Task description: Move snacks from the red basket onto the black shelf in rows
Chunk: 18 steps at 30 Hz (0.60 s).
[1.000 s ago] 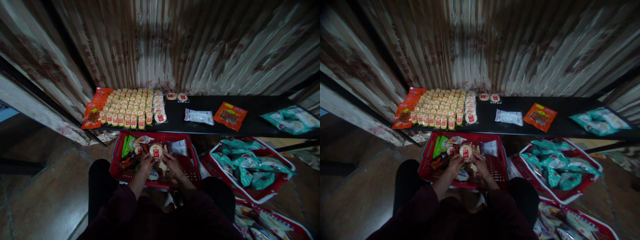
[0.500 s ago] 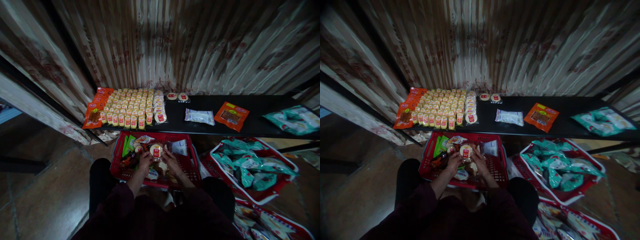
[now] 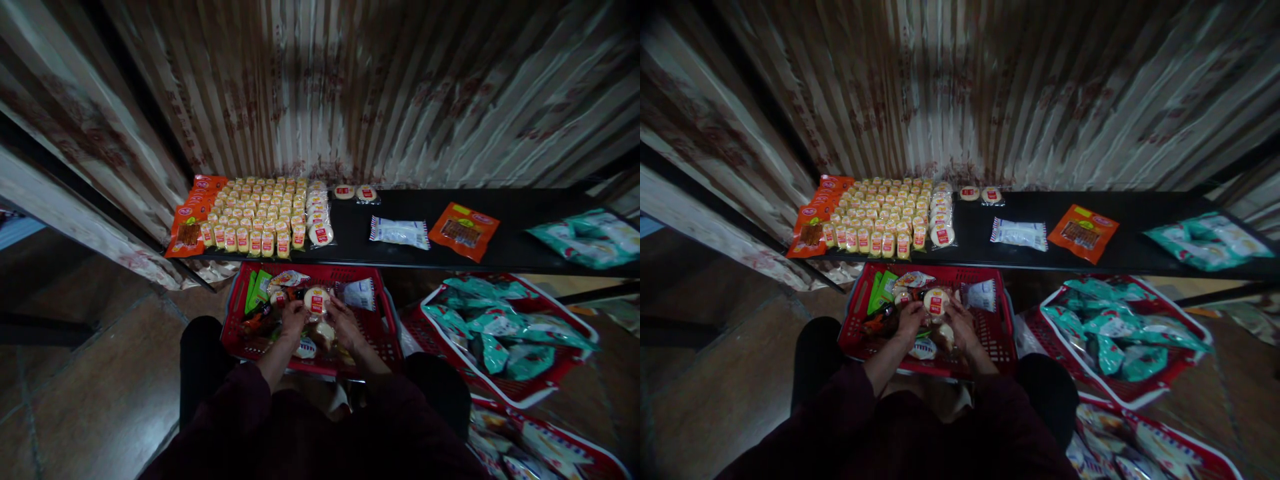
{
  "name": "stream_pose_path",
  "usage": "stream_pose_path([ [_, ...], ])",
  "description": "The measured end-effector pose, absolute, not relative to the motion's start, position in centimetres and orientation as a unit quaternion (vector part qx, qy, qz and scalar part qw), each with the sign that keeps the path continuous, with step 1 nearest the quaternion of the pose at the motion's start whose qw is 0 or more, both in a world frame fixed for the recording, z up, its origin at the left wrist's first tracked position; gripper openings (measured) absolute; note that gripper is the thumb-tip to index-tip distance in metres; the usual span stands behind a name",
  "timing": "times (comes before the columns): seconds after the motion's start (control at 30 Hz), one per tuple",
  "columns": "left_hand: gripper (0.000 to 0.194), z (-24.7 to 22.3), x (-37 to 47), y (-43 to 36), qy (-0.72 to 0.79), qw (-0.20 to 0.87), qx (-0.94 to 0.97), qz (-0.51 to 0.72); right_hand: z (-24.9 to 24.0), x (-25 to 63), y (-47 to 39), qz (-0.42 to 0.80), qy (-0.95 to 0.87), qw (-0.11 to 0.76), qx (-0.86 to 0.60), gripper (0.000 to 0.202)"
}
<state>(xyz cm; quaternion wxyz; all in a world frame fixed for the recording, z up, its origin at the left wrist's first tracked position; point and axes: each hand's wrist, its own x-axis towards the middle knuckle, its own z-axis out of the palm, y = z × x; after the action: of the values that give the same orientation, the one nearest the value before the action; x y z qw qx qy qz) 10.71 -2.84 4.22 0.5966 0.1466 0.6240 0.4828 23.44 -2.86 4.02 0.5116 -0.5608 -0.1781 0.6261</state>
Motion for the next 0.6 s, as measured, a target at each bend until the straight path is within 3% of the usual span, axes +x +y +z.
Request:
stream_pose_path([
  [0.5, 0.019, 7.1, 11.2, -3.3, 0.695, 0.43, 0.309, 0.486, 5.6, 22.7, -3.0, 0.596, -0.244, 0.52, -0.562, 0.055],
  [0.6, 0.011, 7.6, 11.6, -3.6, 0.657, 0.477, 0.306, 0.496, 5.6, 22.2, -3.0, 0.521, -0.341, 0.512, -0.591, 0.046],
])
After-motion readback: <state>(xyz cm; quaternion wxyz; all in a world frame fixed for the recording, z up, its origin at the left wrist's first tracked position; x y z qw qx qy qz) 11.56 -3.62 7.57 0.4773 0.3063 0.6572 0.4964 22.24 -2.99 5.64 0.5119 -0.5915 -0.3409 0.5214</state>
